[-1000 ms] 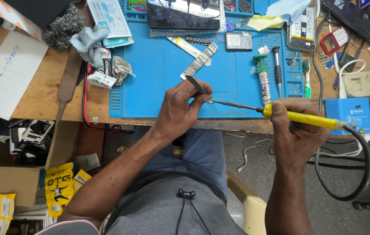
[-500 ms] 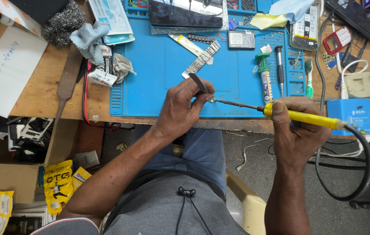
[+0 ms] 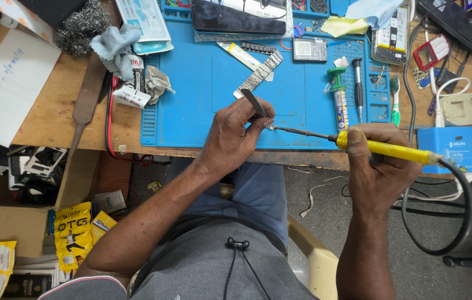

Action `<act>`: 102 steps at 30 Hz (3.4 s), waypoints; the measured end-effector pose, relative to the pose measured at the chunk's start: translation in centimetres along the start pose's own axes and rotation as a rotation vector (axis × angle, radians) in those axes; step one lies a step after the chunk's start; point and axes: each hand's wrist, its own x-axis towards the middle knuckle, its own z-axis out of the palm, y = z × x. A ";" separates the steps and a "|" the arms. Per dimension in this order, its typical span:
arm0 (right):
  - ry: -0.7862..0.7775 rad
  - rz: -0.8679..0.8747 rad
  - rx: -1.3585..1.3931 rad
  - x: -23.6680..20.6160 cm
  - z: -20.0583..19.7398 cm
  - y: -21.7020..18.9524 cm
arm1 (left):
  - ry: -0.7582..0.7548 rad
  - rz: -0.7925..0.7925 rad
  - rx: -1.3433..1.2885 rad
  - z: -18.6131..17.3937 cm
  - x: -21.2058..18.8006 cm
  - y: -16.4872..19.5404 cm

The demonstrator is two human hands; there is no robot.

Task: The person sits at a repair workbench and solders a small electronic component, holding the part with tweezers in one hand while applying a yellow soldering iron with the other. They periodically reposition the component, add solder, and continue working on the part on the blue mat.

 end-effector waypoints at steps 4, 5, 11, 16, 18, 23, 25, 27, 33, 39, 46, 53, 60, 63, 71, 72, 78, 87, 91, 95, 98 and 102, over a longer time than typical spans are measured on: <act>0.003 -0.013 -0.010 -0.1 0.0 0.2 | -0.004 -0.008 -0.016 0.0 -0.1 -0.1; 0.004 -0.014 -0.010 -0.1 0.1 0.3 | -0.006 -0.010 -0.018 0.0 -0.1 -0.1; 0.017 -0.001 -0.006 0.0 0.1 0.3 | 0.000 0.002 -0.006 0.1 -0.1 -0.4; 0.034 0.016 -0.005 0.0 0.1 0.4 | -0.003 -0.006 -0.005 0.2 0.0 -0.5; 0.034 0.018 -0.003 0.1 0.1 0.4 | -0.009 -0.022 -0.008 0.2 0.0 -0.5; 0.025 0.028 0.022 -0.1 0.1 0.4 | -0.003 -0.009 -0.023 0.2 0.0 -0.5; 0.024 0.028 0.012 -0.1 0.1 0.4 | -0.002 -0.012 -0.018 0.1 0.0 -0.4; 0.023 0.030 0.005 -0.1 0.1 0.4 | -0.003 -0.013 -0.009 0.1 0.0 -0.4; 0.022 0.033 0.003 -0.1 0.1 0.3 | -0.002 -0.012 -0.017 0.1 0.0 -0.4; -0.015 0.034 -0.012 0.3 -0.1 -0.2 | -0.001 -0.012 -0.016 0.1 0.0 -0.4; -0.008 0.040 -0.008 0.4 0.0 -0.2 | -0.005 -0.022 -0.006 0.2 0.0 -0.5; -0.015 0.030 -0.059 0.1 -0.1 -0.2 | 0.000 -0.014 -0.007 0.1 0.0 -0.5; -0.002 0.018 -0.069 -0.2 0.1 -0.1 | -0.004 -0.029 -0.013 0.1 0.0 -0.5; -0.009 0.023 -0.048 -0.1 0.1 -0.2 | -0.004 -0.034 -0.019 0.1 0.0 -0.5; 0.004 0.021 -0.092 -0.1 0.6 -0.7 | -0.006 -0.009 -0.013 0.1 0.0 -0.6; -0.005 0.000 -0.118 -0.2 0.6 -0.8 | -0.008 -0.003 -0.017 0.1 0.0 -0.6; -0.032 -0.040 -0.114 -1.0 0.5 -1.1 | -0.005 -0.007 -0.014 0.2 0.0 -0.5; 0.016 -0.026 -0.142 -1.5 0.2 -1.5 | 0.004 0.002 -0.024 0.1 -0.1 0.0; 0.005 -0.026 -0.132 -1.4 0.4 -1.4 | 0.000 -0.002 -0.012 0.0 0.0 0.0; -0.008 -0.038 -0.129 -1.5 0.6 -1.2 | -0.004 -0.006 -0.006 -0.1 -0.1 -0.1; -0.008 -0.051 -0.128 -1.3 0.6 -1.0 | -0.006 -0.002 -0.011 -0.1 -0.1 -0.3; -0.016 -0.051 -0.128 -1.3 0.5 -0.9 | -0.010 -0.014 -0.011 0.0 -0.1 -0.4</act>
